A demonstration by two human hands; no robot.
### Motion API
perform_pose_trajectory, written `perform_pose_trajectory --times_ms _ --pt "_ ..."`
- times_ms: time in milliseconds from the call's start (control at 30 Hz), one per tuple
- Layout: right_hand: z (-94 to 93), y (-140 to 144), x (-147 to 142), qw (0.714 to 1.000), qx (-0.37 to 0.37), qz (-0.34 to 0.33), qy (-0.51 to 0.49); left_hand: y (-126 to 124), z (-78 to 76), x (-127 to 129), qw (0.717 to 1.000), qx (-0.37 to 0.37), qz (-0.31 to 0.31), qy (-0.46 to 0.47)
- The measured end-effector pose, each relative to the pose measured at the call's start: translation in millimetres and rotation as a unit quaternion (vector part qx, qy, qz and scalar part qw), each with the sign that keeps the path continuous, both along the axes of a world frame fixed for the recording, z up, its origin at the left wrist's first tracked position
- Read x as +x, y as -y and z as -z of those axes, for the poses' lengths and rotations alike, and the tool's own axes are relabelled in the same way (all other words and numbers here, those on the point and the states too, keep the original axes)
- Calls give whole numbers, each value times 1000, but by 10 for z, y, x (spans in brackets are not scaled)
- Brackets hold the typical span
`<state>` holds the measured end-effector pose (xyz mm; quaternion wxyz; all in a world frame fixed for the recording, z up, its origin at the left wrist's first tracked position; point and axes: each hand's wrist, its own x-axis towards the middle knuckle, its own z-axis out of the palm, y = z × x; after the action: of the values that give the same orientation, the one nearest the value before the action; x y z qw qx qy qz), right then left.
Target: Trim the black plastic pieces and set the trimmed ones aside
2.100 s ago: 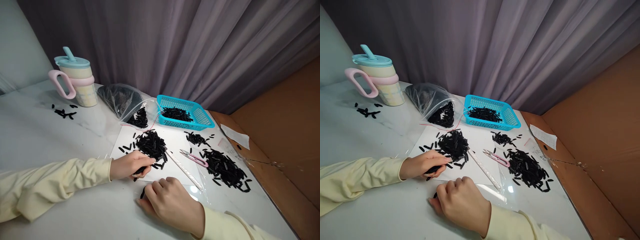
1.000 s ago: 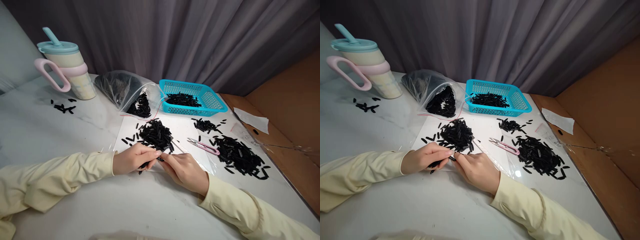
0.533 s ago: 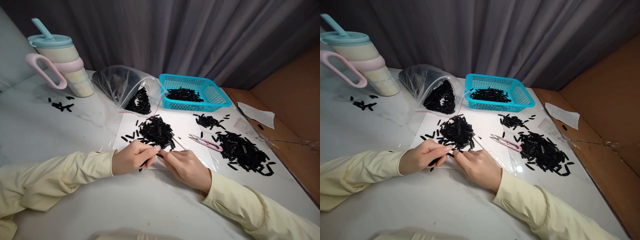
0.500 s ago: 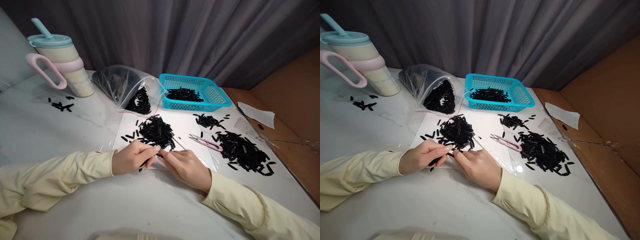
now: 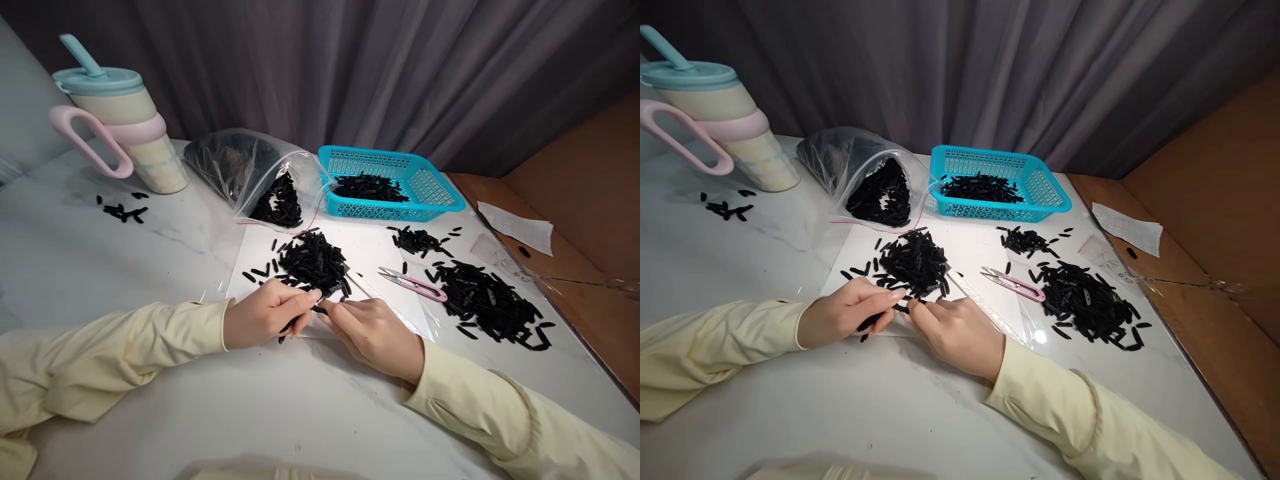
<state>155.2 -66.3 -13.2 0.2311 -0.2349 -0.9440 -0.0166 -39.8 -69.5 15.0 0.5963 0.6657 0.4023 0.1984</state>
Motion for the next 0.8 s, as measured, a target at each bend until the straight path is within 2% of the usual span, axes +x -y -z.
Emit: perform_pose_trajectory --times_ms 400,800 --pt "51 -18 51 1000 -15 -15 20 -31 57 -22 998 20 27 44" --pt "55 -23 69 1000 -9 -16 -22 -20 10 -12 995 -71 -6 63"
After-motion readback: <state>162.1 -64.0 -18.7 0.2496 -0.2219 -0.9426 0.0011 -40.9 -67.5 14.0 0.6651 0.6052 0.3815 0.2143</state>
